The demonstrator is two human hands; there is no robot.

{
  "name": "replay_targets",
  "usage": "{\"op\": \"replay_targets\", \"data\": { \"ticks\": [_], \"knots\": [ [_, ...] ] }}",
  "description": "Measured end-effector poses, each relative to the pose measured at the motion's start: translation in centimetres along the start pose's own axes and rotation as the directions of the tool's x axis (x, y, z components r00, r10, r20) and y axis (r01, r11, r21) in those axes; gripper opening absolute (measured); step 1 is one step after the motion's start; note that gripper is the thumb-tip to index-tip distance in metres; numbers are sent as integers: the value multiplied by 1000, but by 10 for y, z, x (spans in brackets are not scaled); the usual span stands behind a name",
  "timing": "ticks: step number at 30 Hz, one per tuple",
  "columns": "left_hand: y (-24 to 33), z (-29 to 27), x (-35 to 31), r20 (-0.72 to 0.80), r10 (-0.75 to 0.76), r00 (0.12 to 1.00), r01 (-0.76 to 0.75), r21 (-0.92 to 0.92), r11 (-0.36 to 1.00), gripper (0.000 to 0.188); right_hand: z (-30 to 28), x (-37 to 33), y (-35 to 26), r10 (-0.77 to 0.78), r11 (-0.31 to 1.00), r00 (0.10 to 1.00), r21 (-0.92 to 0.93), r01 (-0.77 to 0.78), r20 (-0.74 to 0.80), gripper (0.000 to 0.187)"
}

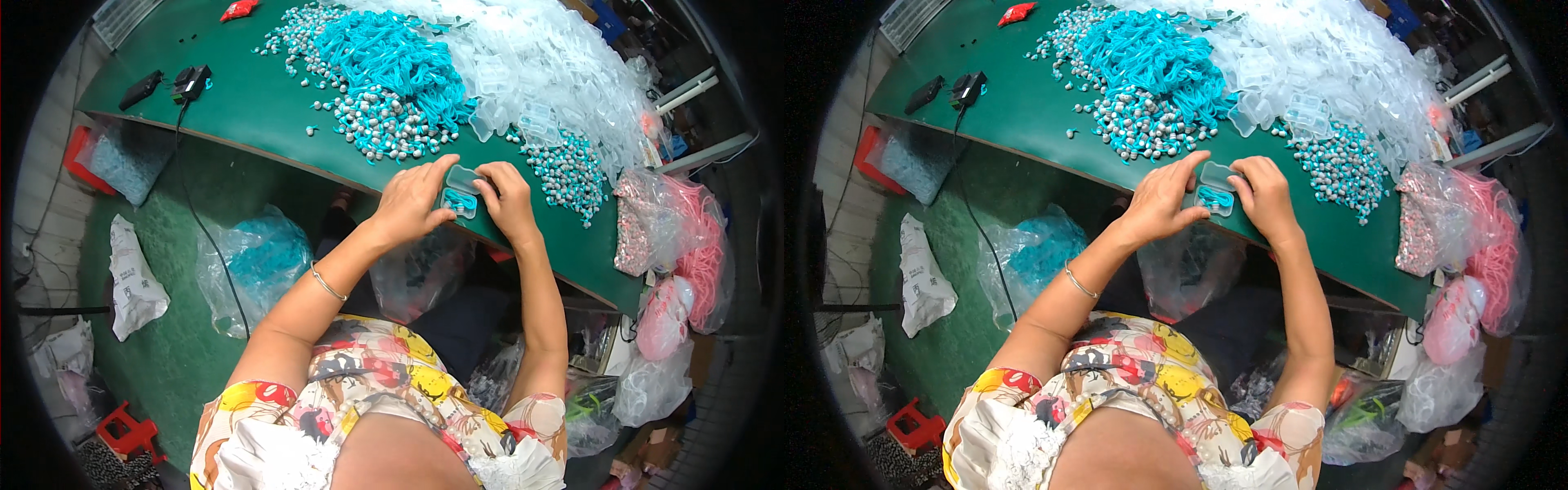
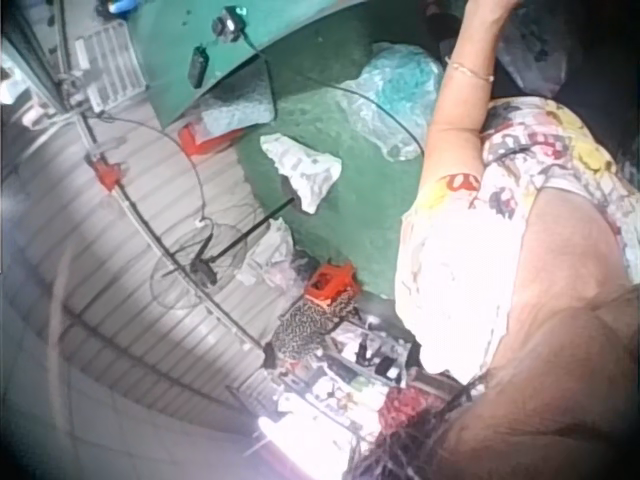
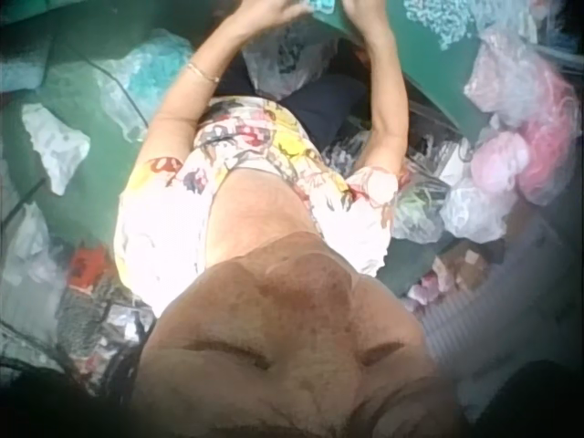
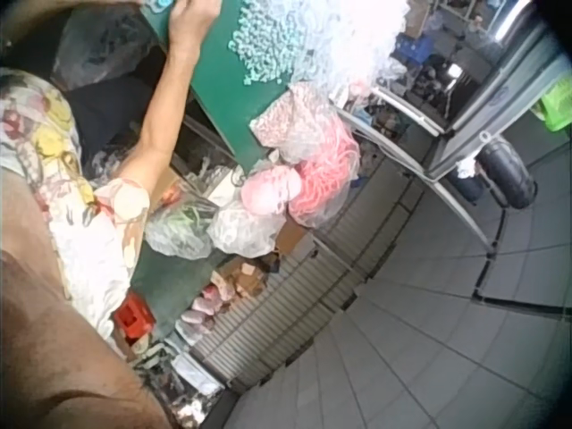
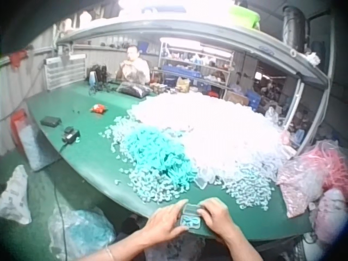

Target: The person repeatedly picks up small teal and white beads from a green table and places them into small clear plastic containers. They then close the containers and set them aside, continuing the process with the remaining beads.

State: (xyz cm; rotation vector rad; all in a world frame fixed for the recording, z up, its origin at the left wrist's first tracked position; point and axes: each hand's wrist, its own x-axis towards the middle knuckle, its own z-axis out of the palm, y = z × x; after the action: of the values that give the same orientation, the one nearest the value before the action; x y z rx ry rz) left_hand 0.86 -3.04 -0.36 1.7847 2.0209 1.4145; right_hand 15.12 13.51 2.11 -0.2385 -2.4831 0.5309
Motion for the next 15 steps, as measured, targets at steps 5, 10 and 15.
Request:
{"op": "replay_targets", "data": {
  "ticks": [5, 10, 15],
  "knots": [
    [-1, -1, -1, 59, 79, 995, -85, 99, 991, 75, -15, -23, -11, 10, 999, 1000, 43, -10, -4, 21],
    [-5, -2, 2, 121, 147, 982, -159, 103, 982, 55, -12, -33, -28, -81, 996, 996, 32, 79, 46, 26],
    [-4, 6, 4, 95, 141, 985, -154, 143, 978, 30, -1, -36, -31, -59, 998, 998, -13, 59, -19, 28]
  ]
}}
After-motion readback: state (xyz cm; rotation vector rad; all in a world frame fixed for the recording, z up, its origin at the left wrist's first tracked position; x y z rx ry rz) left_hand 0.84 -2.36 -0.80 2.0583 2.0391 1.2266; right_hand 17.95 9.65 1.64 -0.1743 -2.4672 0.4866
